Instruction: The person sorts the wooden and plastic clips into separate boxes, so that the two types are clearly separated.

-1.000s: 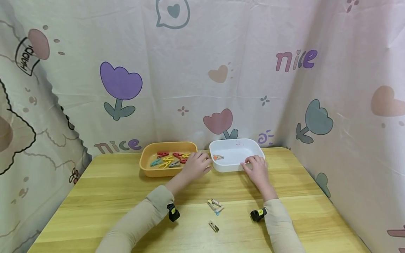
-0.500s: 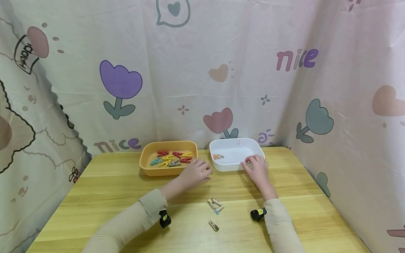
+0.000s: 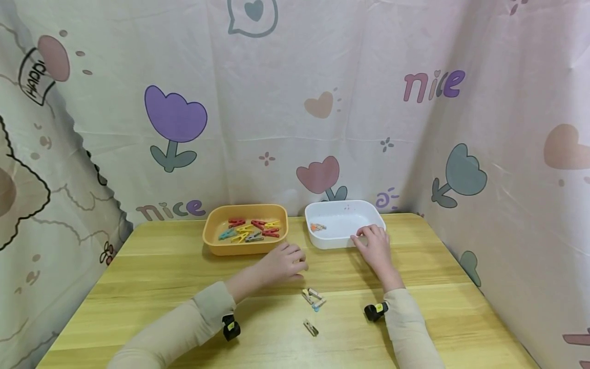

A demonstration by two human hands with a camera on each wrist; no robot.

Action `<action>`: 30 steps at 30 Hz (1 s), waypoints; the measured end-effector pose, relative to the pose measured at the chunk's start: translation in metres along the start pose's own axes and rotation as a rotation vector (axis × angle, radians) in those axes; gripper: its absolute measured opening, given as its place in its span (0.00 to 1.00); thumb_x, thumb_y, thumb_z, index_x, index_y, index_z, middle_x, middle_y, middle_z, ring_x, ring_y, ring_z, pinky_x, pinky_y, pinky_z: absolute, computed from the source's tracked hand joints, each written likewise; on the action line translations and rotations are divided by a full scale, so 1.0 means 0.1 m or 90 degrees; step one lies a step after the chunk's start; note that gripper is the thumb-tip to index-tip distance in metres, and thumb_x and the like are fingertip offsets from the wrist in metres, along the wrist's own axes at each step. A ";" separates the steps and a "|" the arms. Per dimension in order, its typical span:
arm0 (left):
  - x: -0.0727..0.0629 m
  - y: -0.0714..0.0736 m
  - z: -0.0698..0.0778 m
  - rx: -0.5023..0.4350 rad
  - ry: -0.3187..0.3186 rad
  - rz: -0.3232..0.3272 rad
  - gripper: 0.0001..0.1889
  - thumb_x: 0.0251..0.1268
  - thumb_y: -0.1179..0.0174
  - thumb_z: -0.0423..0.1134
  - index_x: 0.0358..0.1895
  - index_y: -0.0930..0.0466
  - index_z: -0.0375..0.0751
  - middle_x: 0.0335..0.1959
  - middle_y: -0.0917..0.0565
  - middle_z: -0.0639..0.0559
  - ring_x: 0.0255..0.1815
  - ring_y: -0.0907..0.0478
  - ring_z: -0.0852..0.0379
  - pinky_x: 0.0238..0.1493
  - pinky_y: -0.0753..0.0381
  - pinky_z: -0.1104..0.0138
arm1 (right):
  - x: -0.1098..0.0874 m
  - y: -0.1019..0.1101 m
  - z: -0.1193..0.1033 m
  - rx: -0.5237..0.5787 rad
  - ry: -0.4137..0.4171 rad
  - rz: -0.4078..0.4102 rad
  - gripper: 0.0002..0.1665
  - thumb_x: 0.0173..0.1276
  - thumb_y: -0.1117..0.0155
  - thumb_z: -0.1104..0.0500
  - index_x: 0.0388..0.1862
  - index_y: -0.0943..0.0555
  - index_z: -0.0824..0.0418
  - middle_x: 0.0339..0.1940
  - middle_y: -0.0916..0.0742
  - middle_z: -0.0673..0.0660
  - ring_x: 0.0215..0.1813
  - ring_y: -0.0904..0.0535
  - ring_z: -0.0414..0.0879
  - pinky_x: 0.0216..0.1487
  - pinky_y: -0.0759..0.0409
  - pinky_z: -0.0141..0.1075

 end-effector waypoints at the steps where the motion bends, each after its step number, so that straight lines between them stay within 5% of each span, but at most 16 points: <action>1: -0.01 0.00 0.01 -0.006 -0.003 0.001 0.12 0.59 0.33 0.52 0.41 0.16 0.53 0.41 0.18 0.57 0.46 0.24 0.56 0.48 0.26 0.64 | 0.00 0.00 0.00 0.000 0.000 0.000 0.14 0.65 0.34 0.49 0.36 0.20 0.59 0.41 0.20 0.59 0.49 0.29 0.56 0.59 0.36 0.53; 9: -0.09 -0.01 0.10 -0.034 -0.022 -0.003 0.10 0.60 0.34 0.53 0.38 0.17 0.54 0.40 0.19 0.59 0.47 0.25 0.58 0.49 0.27 0.65 | 0.01 0.01 -0.02 -0.005 0.003 0.005 0.14 0.65 0.34 0.49 0.36 0.20 0.59 0.41 0.20 0.59 0.49 0.29 0.56 0.58 0.36 0.53; 18: -0.12 -0.08 0.18 0.017 -0.077 0.017 0.10 0.57 0.33 0.56 0.35 0.18 0.57 0.39 0.19 0.61 0.45 0.26 0.60 0.44 0.32 0.67 | 0.01 0.02 -0.04 -0.009 0.008 0.017 0.13 0.64 0.32 0.51 0.35 0.20 0.59 0.40 0.21 0.58 0.48 0.30 0.56 0.56 0.36 0.52; 30: -0.11 -0.15 0.24 0.021 -0.083 -0.009 0.08 0.61 0.36 0.55 0.35 0.17 0.58 0.39 0.20 0.62 0.45 0.28 0.60 0.45 0.34 0.67 | 0.00 0.01 -0.02 -0.013 0.006 0.014 0.14 0.64 0.32 0.50 0.36 0.20 0.59 0.40 0.20 0.58 0.49 0.30 0.56 0.56 0.35 0.52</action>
Point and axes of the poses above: each hand's wrist, its own x-axis towards the middle knuckle, its own y-axis out of the back of the hand, z = x × y, the point moved 3 cm from there along x, towards the middle knuckle
